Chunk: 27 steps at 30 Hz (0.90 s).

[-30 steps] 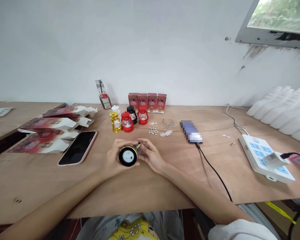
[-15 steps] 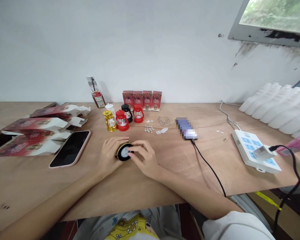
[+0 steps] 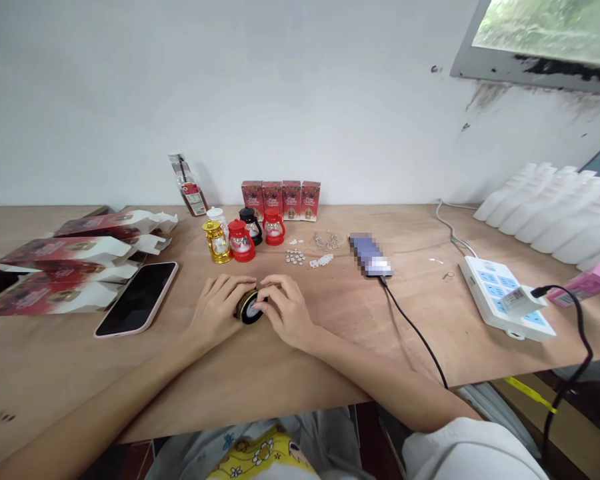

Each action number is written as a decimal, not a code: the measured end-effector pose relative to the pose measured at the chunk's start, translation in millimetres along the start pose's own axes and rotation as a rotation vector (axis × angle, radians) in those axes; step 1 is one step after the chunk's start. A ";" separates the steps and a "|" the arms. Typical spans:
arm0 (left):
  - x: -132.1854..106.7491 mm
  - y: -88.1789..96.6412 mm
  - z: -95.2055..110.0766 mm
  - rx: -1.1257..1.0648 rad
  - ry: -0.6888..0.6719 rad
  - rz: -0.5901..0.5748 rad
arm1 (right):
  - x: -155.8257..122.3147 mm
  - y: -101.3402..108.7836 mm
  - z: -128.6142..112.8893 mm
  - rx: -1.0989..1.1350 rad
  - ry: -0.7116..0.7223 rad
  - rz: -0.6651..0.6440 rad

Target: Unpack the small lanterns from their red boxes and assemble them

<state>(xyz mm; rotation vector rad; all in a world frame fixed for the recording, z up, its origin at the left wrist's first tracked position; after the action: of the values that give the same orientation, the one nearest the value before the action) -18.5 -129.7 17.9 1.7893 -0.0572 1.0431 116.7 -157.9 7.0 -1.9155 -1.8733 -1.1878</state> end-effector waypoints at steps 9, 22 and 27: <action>-0.2 0.3 -22.3 -0.081 0.193 0.020 | 8.0 32.4 30.4 0.040 -0.136 0.227; 0.0 12.3 -31.7 -0.057 0.237 0.105 | 28.1 100.8 122.3 -0.340 -0.375 0.202; 0.6 15.6 -32.5 -0.061 0.234 0.118 | 32.1 97.1 111.4 -0.576 -0.335 0.130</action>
<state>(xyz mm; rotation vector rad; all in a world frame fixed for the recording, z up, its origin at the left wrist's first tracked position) -45.7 -111.7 33.2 1.6137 -0.0508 1.3154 244.4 -78.3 -8.2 -2.6352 -1.6230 -1.5690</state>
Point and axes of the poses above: each hand's wrist, its own x-axis towards the middle knuckle, its own y-axis out of the back of the hand, z = x × y, the point moved 5 cm from there along x, towards the middle knuckle, and after that the axes turned 4 degrees about x, right-handed, at the moved point
